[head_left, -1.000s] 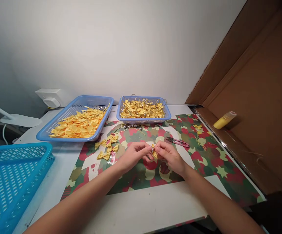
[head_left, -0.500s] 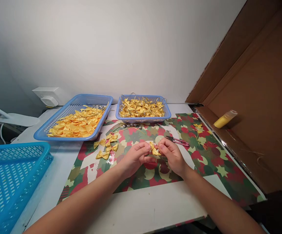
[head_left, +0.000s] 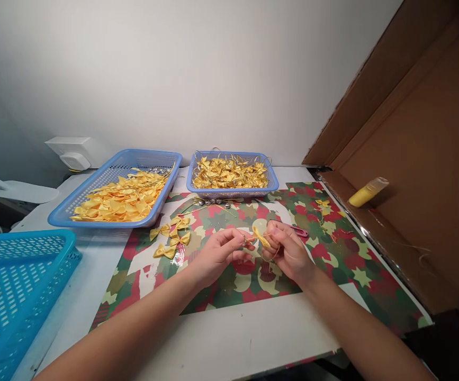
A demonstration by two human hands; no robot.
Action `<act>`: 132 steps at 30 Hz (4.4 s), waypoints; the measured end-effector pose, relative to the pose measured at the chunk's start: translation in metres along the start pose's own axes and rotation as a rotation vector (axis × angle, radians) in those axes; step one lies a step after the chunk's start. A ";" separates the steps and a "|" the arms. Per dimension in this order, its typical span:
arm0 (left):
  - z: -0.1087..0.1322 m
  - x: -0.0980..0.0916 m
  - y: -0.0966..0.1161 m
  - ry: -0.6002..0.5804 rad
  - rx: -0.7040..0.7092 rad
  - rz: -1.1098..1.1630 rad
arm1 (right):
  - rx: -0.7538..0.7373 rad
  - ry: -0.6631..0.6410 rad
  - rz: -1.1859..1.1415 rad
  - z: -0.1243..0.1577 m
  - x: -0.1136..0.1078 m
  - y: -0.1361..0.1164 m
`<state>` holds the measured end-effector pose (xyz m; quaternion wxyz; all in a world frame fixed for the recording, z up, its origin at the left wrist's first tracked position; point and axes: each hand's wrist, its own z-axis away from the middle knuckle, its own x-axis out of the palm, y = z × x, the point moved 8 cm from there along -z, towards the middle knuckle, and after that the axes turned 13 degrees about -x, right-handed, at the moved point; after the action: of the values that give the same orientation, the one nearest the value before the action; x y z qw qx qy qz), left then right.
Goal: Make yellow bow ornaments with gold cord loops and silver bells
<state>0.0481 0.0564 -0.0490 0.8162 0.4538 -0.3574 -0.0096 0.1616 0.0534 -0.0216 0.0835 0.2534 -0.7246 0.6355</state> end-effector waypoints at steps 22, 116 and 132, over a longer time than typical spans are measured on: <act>-0.001 0.017 -0.019 -0.154 -0.111 0.058 | -0.302 -0.258 0.565 0.001 0.016 -0.025; 0.014 0.009 0.019 0.155 0.283 -0.355 | -0.865 -0.264 1.003 0.015 0.022 -0.049; 0.009 0.007 0.007 0.131 0.094 -0.283 | -0.827 -0.482 0.996 0.016 0.030 -0.051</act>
<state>0.0458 0.0520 -0.0371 0.8062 0.5368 -0.2361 -0.0783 0.1636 0.0269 0.0334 -0.2919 -0.0279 -0.9358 0.1958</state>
